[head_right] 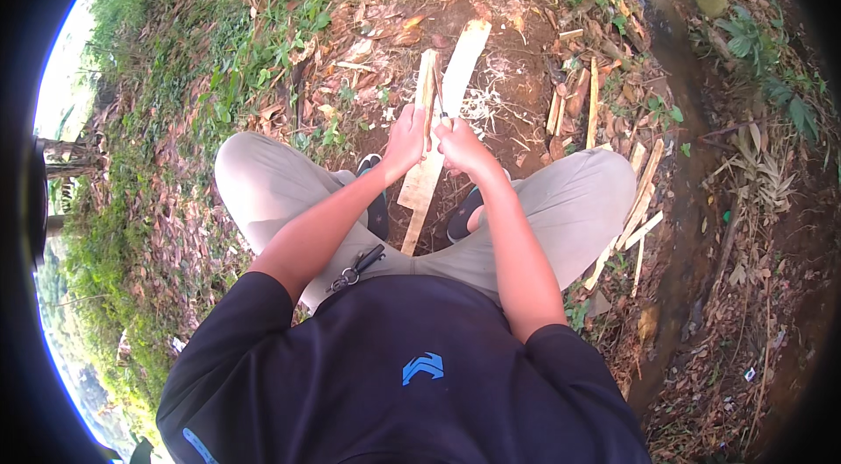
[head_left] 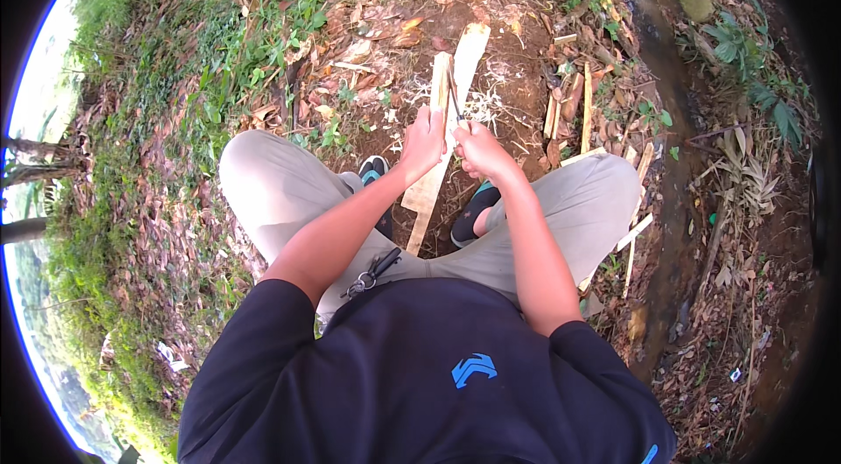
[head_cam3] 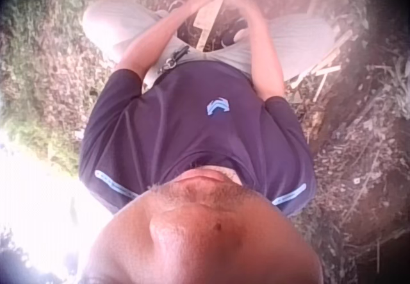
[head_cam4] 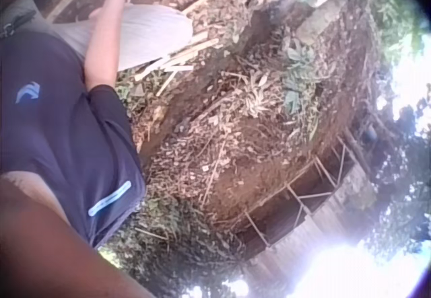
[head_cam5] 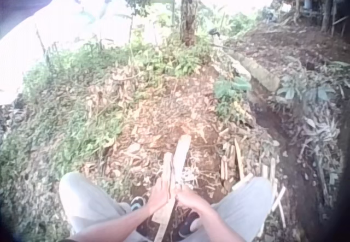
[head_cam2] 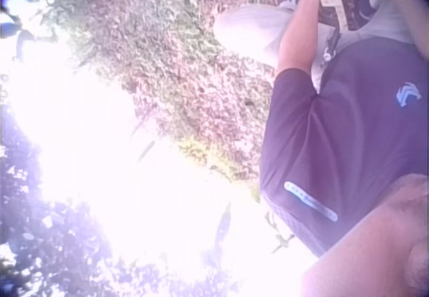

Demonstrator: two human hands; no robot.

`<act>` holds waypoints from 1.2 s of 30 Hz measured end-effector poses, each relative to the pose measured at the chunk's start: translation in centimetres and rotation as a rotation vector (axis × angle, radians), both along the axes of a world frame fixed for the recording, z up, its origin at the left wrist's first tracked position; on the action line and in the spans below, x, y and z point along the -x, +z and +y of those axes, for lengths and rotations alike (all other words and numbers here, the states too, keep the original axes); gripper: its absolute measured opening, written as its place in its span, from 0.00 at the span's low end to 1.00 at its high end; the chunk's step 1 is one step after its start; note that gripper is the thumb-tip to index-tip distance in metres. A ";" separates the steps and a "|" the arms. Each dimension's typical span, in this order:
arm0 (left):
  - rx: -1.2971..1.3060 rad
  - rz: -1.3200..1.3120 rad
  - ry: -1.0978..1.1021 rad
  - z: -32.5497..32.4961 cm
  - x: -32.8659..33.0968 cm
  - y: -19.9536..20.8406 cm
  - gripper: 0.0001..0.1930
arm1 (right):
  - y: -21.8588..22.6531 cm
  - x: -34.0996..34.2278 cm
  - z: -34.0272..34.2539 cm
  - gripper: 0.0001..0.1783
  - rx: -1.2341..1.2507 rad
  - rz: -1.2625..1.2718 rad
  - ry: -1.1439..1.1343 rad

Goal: The person sits cross-legged on the ground and uses a knife to carve a piece of wood. They repeatedly shave off thin strips of wood, occasionally pausing to inspect the piece or adjust their grip.

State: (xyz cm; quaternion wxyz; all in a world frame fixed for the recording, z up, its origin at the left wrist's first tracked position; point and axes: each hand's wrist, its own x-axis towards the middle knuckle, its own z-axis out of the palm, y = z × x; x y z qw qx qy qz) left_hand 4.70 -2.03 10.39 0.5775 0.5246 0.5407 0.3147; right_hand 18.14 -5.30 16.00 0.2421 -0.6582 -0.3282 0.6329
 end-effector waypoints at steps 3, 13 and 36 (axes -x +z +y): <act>0.008 -0.014 -0.004 -0.2 -0.1 1.0 0.19 | 0.3 -1.2 0.0 0.12 0.029 0.049 -0.027; -0.080 0.075 -0.034 0.7 0.3 0.6 0.19 | -0.8 -2.7 0.1 0.12 -0.184 -0.127 -0.080; -0.018 -0.018 -0.081 2.6 2.1 1.9 0.23 | -0.3 -2.1 -0.3 0.16 -0.231 0.495 -0.286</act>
